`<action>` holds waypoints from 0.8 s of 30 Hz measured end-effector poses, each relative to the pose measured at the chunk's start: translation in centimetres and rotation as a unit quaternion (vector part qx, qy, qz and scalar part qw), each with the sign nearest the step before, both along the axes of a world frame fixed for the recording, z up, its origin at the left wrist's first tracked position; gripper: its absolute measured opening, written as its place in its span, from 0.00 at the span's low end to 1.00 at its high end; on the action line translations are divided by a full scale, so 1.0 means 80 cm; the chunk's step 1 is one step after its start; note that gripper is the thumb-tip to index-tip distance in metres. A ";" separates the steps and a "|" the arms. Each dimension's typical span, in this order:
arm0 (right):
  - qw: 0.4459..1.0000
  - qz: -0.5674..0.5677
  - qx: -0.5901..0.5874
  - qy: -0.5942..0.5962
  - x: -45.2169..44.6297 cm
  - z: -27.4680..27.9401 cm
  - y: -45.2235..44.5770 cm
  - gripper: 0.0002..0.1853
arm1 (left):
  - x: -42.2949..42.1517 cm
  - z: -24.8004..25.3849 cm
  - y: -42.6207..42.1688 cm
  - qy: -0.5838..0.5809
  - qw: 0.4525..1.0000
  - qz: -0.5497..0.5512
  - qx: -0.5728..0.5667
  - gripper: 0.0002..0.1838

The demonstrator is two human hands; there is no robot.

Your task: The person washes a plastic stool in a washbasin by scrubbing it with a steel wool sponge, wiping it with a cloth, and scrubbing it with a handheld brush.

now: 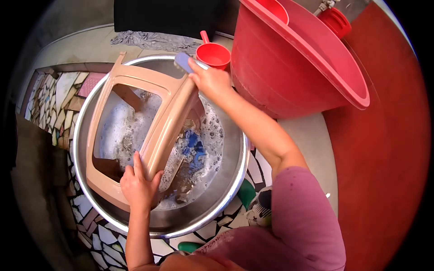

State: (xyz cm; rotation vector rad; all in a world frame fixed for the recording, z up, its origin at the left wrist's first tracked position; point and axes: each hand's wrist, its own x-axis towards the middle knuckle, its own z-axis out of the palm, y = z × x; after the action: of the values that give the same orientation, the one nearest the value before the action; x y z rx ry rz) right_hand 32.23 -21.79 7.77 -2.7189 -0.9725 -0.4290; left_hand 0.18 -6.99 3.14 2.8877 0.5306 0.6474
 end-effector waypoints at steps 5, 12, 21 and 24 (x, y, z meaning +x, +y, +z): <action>0.984 0.125 -0.019 0.122 -0.135 -0.011 -0.031 0.28 | -0.005 0.001 0.001 0.023 1.000 0.003 -0.004 0.49; 0.993 0.064 -0.094 0.038 -0.044 0.034 -0.067 0.27 | -0.013 -0.003 -0.016 0.015 1.000 -0.008 0.009 0.50; 0.976 0.119 0.001 0.183 -0.115 0.003 -0.054 0.27 | -0.008 0.011 0.002 0.002 0.999 0.019 -0.046 0.47; 0.984 -0.008 0.147 0.102 -0.041 0.010 -0.091 0.26 | -0.016 0.031 0.008 0.042 0.996 0.034 -0.076 0.48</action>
State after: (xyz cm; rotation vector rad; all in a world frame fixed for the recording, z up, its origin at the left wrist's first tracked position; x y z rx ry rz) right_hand 28.92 -29.08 8.61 -2.4483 -0.7674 -0.2661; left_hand -1.13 -6.36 5.60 2.7734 0.6611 0.4750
